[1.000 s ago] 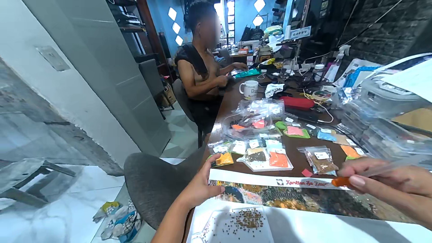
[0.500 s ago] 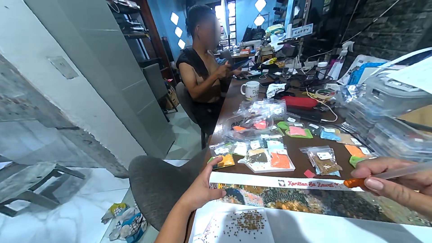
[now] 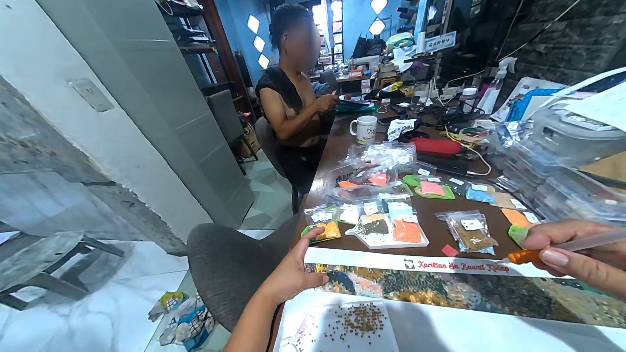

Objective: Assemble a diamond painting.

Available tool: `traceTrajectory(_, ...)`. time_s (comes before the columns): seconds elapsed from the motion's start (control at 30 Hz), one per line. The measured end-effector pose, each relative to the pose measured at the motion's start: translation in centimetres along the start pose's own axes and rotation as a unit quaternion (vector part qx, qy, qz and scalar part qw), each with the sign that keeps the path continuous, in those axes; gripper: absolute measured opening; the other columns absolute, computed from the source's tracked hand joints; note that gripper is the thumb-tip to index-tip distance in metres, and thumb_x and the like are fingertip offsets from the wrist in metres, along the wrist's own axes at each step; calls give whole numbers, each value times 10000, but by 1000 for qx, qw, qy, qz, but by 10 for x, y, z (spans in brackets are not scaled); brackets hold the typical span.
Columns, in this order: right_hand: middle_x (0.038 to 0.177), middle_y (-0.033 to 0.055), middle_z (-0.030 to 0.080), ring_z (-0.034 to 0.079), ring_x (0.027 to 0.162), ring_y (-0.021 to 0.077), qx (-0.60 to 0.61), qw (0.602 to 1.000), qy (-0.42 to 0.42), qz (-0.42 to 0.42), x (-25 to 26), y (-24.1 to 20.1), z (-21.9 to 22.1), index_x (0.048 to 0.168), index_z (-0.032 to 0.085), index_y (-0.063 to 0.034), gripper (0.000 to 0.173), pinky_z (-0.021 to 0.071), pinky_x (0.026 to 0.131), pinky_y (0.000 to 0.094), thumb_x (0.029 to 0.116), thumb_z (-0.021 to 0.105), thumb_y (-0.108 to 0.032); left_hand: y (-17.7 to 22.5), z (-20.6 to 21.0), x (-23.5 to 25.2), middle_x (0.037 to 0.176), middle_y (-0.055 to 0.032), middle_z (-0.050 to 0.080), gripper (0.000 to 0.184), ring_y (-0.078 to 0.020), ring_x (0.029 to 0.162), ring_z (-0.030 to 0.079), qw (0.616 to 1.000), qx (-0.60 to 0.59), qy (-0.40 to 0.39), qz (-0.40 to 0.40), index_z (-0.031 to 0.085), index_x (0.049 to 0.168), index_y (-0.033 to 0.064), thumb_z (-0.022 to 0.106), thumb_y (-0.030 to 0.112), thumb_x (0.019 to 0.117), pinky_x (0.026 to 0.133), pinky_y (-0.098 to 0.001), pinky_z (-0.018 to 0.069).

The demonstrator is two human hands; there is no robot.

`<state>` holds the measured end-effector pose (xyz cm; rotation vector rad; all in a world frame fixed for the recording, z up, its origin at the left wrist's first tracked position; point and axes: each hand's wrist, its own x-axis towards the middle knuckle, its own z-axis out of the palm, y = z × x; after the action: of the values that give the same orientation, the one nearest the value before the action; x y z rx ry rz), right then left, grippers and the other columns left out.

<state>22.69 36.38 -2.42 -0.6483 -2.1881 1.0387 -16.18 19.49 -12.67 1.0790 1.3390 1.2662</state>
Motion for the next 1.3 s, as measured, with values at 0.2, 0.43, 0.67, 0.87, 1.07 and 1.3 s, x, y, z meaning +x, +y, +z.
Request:
traceTrajectory(0.2,836,-44,697,655,723,10,4,999,27,29,-1,-6,-6,965,664,-33,121,551,690,165,897,564,-25,0,1,0,1298,-98,653,963,-183,1072,714,1000,9,5,-4,283,1555,171,719,-105,741,925,-342,611)
traceTrajectory(0.43,820,-59,711,665,696,31,-21,998,58,8,-4,-8,-17,970,693,-104,134,570,652,189,902,581,-72,-1,1,-1,1427,-50,564,979,-147,1137,675,997,70,28,17,332,1551,156,791,9,699,925,-332,608)
traceTrajectory(0.67,866,-53,709,653,721,52,-47,992,118,-26,-7,-19,-41,1047,733,-172,186,557,636,196,1003,558,-218,-4,2,-2,1417,-54,564,987,-94,1119,669,987,144,36,58,321,1542,78,791,63,675,895,-291,603)
traceTrajectory(0.87,881,-53,700,677,777,51,-8,979,205,-15,-8,-24,-56,1087,686,-105,212,587,745,222,1016,488,-133,-4,-6,-3,1449,-123,503,971,-82,1189,622,983,162,-7,81,219,1544,-28,761,-14,739,982,-287,556)
traceTrajectory(1.07,821,-66,682,666,739,32,17,969,240,-56,-11,-22,-70,1010,612,-138,146,579,733,197,1033,477,-89,-9,-12,2,1463,-130,465,949,-77,1248,579,979,169,-26,111,200,1518,-73,753,15,752,1055,-299,508)
traceTrajectory(1.3,810,-85,691,668,738,22,14,969,238,-58,-8,-19,-69,983,658,-156,128,578,712,188,1003,545,-98,-8,-14,0,1453,-105,480,952,-69,1223,600,981,159,-26,104,192,1522,-60,751,-15,753,1035,-298,529)
